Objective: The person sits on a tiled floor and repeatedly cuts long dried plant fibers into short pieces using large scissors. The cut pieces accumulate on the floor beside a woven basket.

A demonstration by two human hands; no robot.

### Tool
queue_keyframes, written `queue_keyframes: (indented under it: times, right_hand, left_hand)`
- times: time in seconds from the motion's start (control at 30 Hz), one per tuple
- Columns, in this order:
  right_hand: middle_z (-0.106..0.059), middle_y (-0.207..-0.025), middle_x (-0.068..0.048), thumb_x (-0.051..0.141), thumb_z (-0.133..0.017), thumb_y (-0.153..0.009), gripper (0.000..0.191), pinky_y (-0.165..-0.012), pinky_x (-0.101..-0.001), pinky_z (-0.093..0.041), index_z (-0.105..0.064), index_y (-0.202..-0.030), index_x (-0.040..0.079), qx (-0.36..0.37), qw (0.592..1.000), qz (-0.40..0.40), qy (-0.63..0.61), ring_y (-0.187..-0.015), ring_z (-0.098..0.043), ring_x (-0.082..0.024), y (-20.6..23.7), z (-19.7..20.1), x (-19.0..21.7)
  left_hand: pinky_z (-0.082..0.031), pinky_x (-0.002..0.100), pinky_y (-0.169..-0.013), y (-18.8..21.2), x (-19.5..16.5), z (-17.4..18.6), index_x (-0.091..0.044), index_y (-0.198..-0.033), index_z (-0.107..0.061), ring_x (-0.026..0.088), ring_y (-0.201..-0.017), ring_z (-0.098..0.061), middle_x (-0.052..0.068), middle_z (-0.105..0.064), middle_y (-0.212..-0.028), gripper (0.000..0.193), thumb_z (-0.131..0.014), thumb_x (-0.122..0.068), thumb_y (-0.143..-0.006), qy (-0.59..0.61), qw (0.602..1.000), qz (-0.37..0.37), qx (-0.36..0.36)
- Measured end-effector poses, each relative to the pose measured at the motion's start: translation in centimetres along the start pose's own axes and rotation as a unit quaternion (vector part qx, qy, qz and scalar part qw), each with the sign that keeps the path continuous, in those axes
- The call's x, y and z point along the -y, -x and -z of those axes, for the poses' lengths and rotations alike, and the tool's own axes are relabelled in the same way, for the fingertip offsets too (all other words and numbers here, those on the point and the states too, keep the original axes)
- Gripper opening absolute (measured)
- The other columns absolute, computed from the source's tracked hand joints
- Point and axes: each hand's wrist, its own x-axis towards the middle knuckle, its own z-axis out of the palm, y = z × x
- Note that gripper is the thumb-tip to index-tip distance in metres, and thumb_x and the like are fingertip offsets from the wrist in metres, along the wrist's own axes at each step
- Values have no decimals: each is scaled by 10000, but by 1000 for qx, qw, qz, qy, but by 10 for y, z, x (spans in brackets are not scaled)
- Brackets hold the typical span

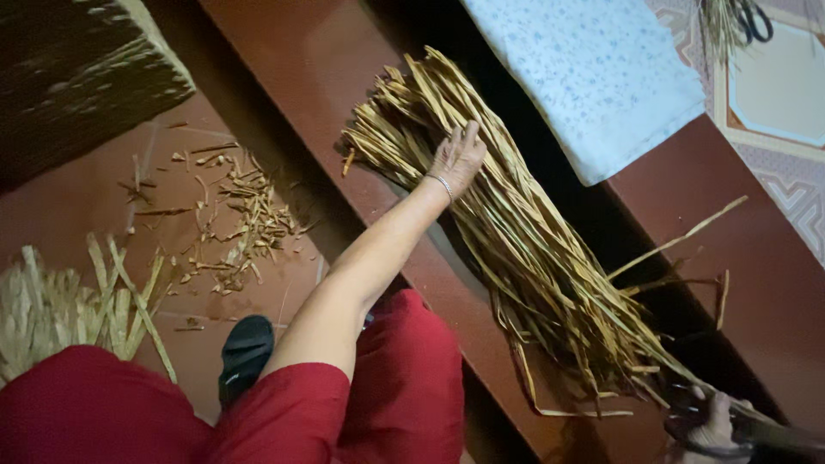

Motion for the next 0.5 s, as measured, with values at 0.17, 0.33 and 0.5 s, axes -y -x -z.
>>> queue_keyframes:
  times: [0.17, 0.33, 0.5]
  right_hand:
    - [-671, -859, -100, 186, -680, -1148, 292, -612, -272, -490, -489, -1200, -28, -8, 1000, -9, 20, -687, -623, -136, 15, 18, -7]
    - [-671, -847, -89, 208, -670, -1160, 287, -604, -264, -482, -495, -1165, -20, -14, 999, -17, 33, -679, -618, -123, 40, 41, -8]
    - [-670, -836, -78, 229, -660, -1172, 291, -596, -256, -474, -501, -1131, -11, 14, 999, -21, 29, -672, -613, -110, 60, 39, -5]
  left_hand:
    - [-533, 258, -689, -4, 17, -16, -8, -897, -632, 269, -1025, -512, 179, -483, -1087, 266, -548, 242, -937, -203, 933, 2, 298]
    - [-501, 429, -964, -1, 21, -10, 27, -1179, -547, 367, -1141, -513, 201, -427, -1259, 468, -645, 94, -726, 76, 952, 169, 245]
    - [-362, 455, -1127, -13, 32, 23, -4, -1488, -333, 404, -1345, -407, 205, -361, -1431, 873, -616, 173, -681, 218, 900, 218, 309]
